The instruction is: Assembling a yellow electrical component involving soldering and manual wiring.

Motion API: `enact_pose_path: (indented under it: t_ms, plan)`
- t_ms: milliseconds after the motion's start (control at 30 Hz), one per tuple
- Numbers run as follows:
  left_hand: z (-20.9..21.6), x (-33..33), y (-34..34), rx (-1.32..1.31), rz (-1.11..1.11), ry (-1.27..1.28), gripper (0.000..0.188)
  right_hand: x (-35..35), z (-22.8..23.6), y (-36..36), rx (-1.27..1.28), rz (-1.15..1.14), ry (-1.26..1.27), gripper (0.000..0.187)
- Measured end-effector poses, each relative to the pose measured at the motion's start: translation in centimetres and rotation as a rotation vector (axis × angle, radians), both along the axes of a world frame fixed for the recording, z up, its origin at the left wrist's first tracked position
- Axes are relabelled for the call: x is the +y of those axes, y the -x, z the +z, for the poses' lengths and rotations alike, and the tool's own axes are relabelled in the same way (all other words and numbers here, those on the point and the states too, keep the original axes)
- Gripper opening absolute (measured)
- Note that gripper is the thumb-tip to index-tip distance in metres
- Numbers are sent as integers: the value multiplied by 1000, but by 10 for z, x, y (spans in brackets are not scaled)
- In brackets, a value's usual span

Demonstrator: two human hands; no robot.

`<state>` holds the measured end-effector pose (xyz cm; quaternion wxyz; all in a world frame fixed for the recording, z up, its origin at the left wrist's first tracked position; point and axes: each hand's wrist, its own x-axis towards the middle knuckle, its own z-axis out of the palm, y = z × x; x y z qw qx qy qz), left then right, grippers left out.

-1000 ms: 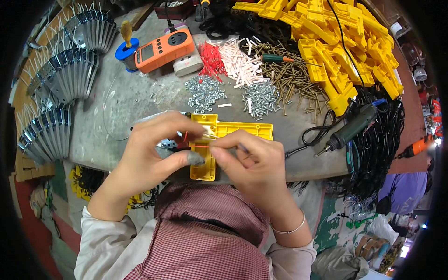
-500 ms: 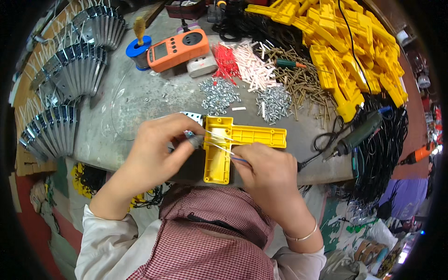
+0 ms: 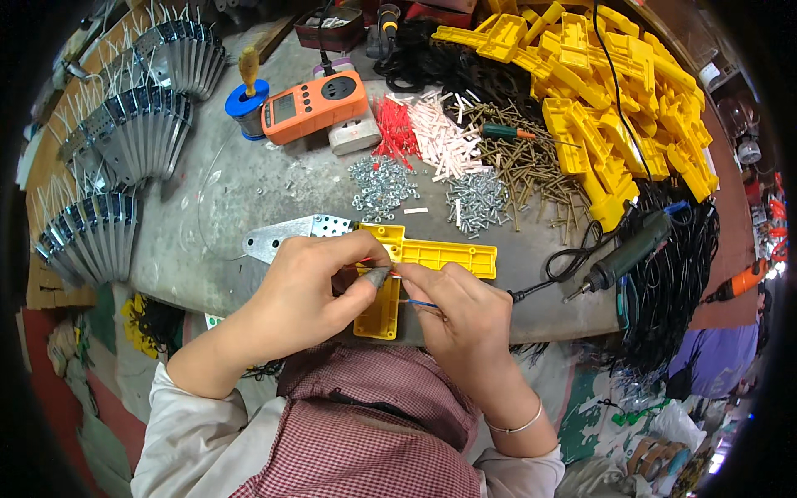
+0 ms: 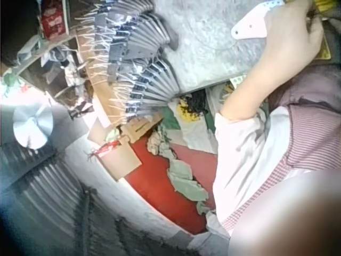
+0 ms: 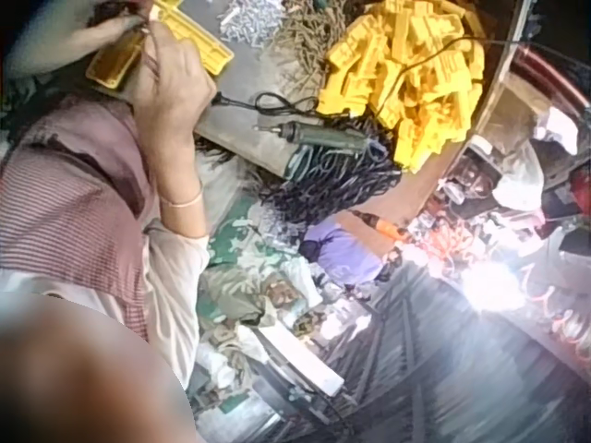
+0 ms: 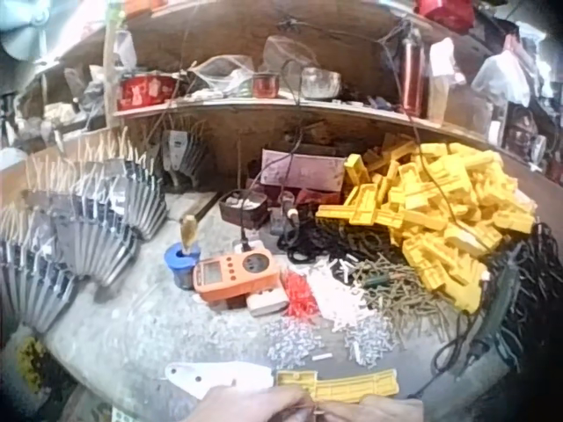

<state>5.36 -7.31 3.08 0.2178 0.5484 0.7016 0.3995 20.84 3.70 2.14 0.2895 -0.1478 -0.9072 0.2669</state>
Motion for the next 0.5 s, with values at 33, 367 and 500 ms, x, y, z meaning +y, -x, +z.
enact_pose_path:
  t_ms: [33,367,500]
  plan:
    - [-1,0,-1,4,-7,1,15,1,-1,0,4,-7,1,22]
    - [-10,0,-2,194,-51,-184,20,3,-2,2,-108,-10,431,10]
    - [-8,0,3,-60,-9,-178,17,5,-15,1,88,12,806,17]
